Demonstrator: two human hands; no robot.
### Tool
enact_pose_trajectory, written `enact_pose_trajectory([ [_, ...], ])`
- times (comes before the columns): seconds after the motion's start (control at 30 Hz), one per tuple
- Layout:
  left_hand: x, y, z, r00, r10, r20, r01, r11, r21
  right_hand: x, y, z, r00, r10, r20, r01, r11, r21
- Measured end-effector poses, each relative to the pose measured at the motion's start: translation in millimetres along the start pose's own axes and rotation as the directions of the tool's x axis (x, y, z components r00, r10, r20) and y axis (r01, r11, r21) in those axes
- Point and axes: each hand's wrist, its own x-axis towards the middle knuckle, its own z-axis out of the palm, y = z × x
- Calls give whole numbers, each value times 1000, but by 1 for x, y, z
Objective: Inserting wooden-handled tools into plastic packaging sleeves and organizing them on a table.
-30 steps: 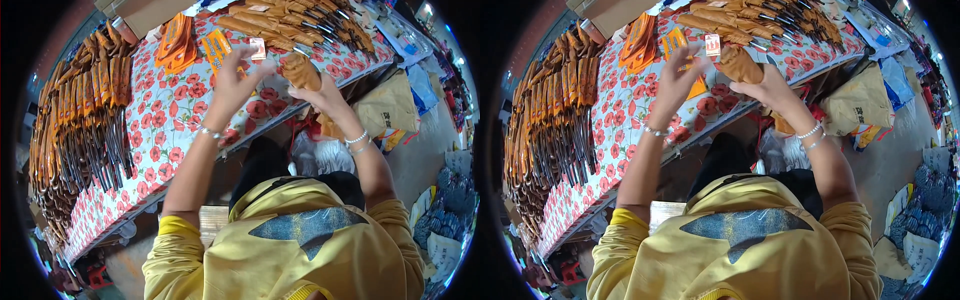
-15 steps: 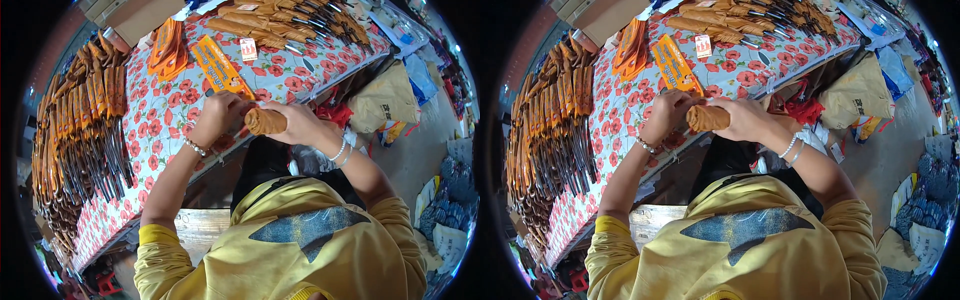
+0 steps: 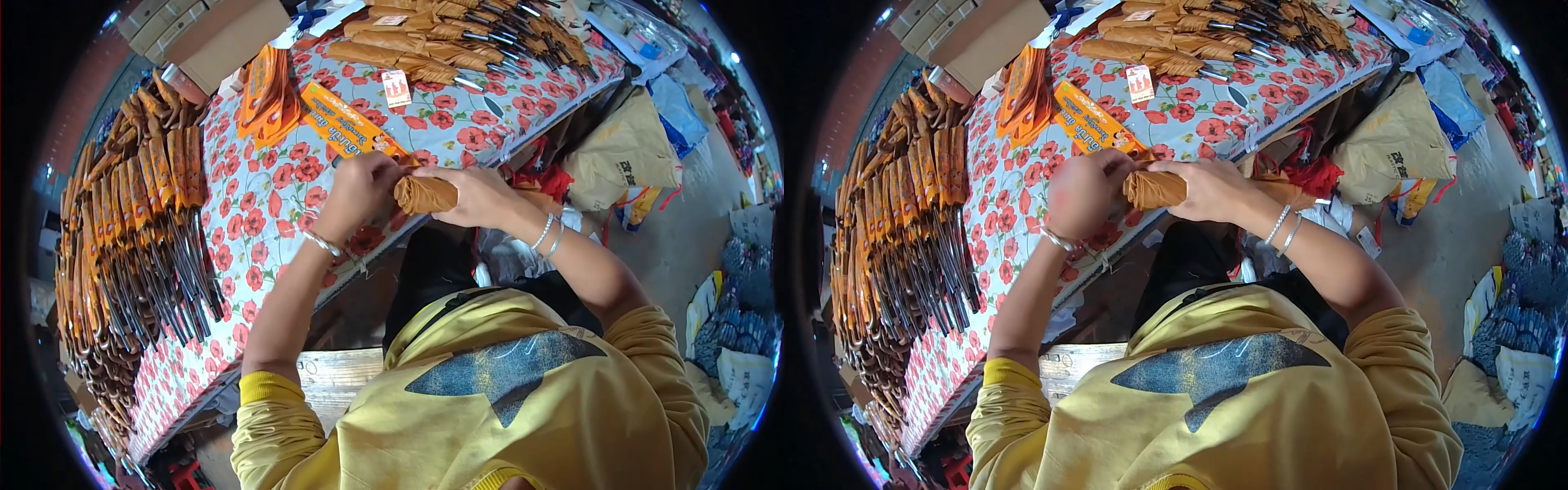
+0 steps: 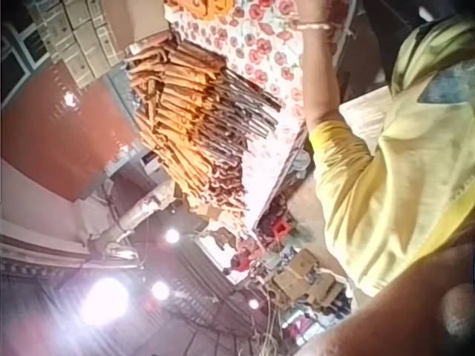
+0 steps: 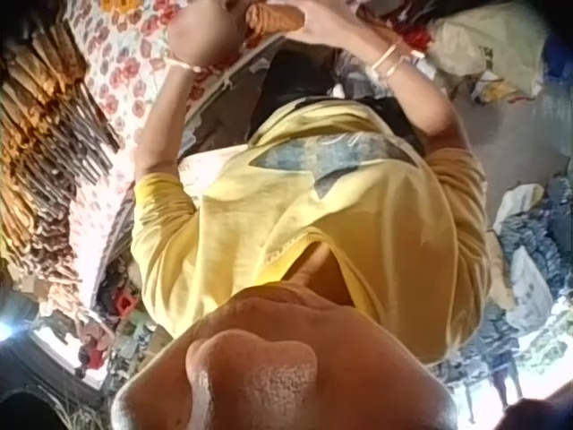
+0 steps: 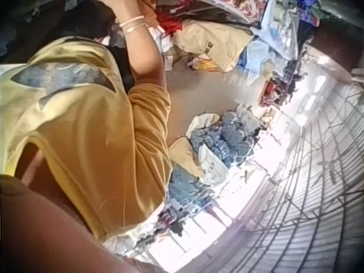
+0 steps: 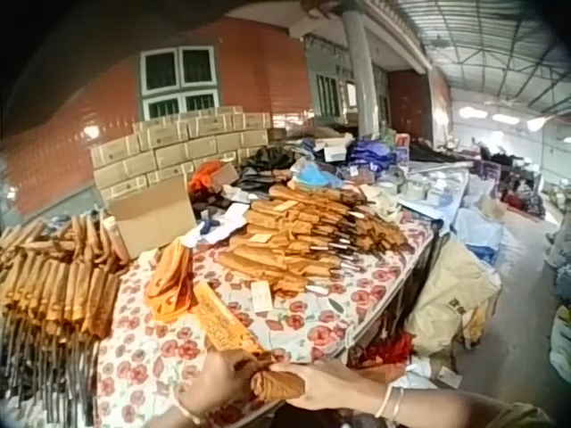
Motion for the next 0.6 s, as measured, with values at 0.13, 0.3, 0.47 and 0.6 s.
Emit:
enact_pose_trajectory([
  [0.13,-11,8,15,971,215,-101,-213,977,28,-1,0,6,995,6,-102,8,991,134],
  [0.3,-10,8,13,984,139,-111,-143,989,-31,-3,-9,6,983,12,-182,24,980,195],
  [0.47,-10,10,14,968,199,-155,-192,980,60,-1,-20,-9,991,84,-108,-65,983,171],
  [0.6,-12,10,14,969,181,-167,-169,982,82,-1,-12,-15,982,189,23,-190,981,39],
])
